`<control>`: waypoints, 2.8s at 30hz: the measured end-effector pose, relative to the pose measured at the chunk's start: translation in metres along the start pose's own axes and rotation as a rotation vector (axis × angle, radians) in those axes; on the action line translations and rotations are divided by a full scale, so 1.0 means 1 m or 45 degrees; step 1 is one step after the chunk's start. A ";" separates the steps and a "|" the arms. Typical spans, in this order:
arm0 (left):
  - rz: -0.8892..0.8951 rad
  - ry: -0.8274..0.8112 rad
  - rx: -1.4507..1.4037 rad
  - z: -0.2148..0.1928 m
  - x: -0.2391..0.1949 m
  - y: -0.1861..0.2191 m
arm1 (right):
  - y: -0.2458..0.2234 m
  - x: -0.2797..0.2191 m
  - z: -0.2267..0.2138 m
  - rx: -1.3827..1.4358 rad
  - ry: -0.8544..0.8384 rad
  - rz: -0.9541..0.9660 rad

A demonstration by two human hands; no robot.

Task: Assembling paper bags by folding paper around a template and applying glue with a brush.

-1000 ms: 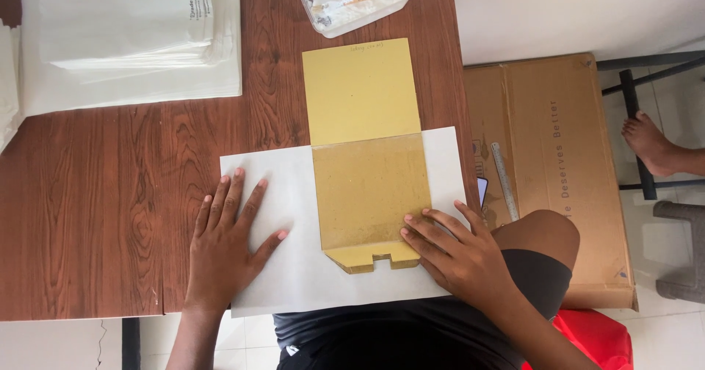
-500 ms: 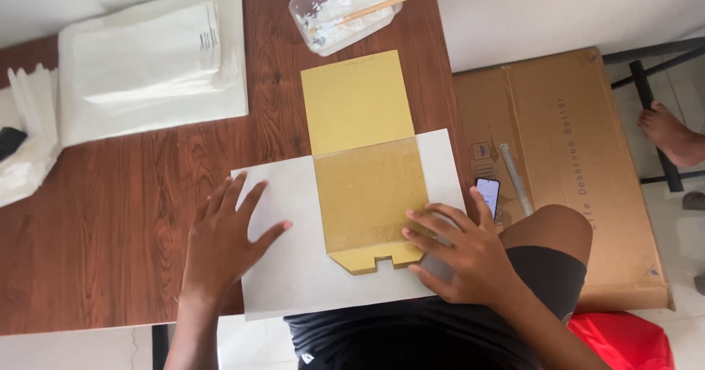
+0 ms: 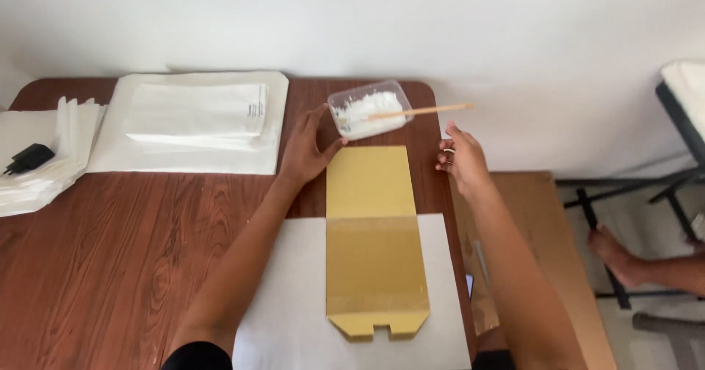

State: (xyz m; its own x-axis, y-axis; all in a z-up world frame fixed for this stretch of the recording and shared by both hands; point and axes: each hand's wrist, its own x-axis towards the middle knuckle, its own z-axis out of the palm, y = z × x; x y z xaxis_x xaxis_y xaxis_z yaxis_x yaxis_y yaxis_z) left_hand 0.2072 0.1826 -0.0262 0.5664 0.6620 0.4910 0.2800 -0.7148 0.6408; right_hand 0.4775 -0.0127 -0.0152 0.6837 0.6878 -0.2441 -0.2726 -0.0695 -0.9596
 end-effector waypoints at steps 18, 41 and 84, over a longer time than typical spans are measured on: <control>0.096 0.087 0.328 0.023 0.002 -0.028 | -0.079 0.031 0.102 -0.571 0.094 -1.353; 0.102 0.187 0.140 0.007 0.002 -0.009 | -0.080 -0.051 0.073 -0.252 0.210 -1.548; -0.234 0.339 0.403 -0.138 -0.306 0.177 | 0.027 -0.222 0.000 0.905 0.017 0.000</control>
State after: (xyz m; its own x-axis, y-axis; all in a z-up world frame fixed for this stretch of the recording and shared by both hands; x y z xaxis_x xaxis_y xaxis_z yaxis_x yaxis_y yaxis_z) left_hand -0.0232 -0.1156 0.0186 0.2772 0.7899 0.5471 0.6039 -0.5861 0.5402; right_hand 0.3183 -0.1672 0.0129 0.6908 0.6783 -0.2503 -0.6452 0.4221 -0.6368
